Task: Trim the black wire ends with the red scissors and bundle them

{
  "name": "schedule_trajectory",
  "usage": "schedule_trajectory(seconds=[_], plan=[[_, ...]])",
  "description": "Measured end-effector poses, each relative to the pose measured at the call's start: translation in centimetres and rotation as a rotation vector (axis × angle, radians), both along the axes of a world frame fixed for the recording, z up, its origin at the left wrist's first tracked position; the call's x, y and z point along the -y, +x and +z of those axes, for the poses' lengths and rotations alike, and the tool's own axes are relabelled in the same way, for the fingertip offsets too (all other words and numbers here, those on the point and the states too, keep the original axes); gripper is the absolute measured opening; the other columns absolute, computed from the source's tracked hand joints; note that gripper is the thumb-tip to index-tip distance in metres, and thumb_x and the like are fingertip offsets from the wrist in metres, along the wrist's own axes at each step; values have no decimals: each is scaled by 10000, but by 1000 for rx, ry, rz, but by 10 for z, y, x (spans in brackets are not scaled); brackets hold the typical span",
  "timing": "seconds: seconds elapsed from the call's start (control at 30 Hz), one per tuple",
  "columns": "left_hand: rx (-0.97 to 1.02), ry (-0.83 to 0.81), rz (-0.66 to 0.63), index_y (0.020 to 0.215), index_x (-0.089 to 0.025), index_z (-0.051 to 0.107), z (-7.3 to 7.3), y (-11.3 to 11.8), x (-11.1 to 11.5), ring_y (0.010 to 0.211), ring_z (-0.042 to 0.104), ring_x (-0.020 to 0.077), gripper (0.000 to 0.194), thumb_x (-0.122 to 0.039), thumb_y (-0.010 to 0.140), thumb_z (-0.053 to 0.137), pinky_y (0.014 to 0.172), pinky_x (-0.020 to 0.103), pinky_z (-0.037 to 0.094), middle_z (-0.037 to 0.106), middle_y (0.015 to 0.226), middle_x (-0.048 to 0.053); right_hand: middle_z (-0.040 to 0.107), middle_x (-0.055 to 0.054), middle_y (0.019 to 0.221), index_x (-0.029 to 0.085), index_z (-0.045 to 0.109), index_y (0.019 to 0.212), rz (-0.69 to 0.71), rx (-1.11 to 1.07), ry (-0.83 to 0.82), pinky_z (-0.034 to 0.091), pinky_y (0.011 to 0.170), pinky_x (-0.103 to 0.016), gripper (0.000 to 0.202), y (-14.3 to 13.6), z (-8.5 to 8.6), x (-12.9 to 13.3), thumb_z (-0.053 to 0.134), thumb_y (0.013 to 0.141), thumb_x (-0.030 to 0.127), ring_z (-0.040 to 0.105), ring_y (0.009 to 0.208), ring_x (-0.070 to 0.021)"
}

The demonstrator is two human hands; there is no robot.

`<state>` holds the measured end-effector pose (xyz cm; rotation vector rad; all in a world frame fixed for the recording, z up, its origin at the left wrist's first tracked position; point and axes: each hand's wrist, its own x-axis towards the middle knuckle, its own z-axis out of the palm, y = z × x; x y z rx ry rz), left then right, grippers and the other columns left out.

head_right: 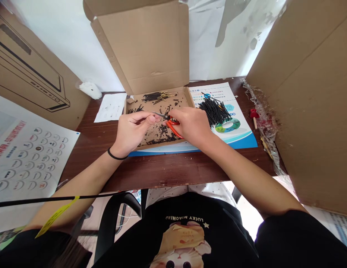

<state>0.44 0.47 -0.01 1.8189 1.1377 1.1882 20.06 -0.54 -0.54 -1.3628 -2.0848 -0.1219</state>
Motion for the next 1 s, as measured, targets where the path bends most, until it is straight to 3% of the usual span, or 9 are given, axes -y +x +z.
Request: schedule_trajectory(seconds=[0.13, 0.27, 0.43, 0.8, 1.0], plan=[[52, -19, 28, 880, -184, 796, 0, 1, 1, 791, 717, 174, 310, -473, 781, 742, 731, 291, 572, 788, 902, 78, 595, -25, 567, 185, 708, 724, -26, -87, -88, 262, 565, -278, 449, -4, 6, 3, 523, 893, 557, 478, 554, -143], [111, -42, 30, 875, -193, 800, -1, 1, 0, 811, 725, 185, 273, -440, 763, 768, 753, 304, 591, 788, 893, 72, 637, -35, 631, 184, 735, 802, 6, -136, -120, 287, 586, -275, 434, -5, 6, 5, 538, 877, 564, 497, 585, -146], [167, -61, 59, 827, -212, 804, -3, 1, -2, 767, 721, 188, 264, -447, 706, 809, 722, 310, 600, 780, 814, 43, 630, -44, 640, 183, 758, 847, 21, -122, -129, 304, 605, -280, 468, -6, 3, 6, 523, 873, 586, 499, 602, -153], [141, -29, 62, 864, -225, 802, -6, 1, -2, 800, 724, 178, 255, -442, 731, 793, 749, 297, 599, 788, 882, 46, 623, -48, 637, 181, 760, 861, 6, -78, -99, 294, 586, -280, 506, -7, 0, 4, 469, 897, 594, 504, 596, -154], [136, -66, 50, 850, -182, 789, -2, 5, 3, 827, 725, 181, 285, -450, 755, 771, 785, 307, 584, 785, 900, 74, 611, -42, 604, 189, 725, 758, -20, -25, -89, 260, 566, -284, 471, -5, 2, 3, 486, 903, 569, 491, 576, -154]])
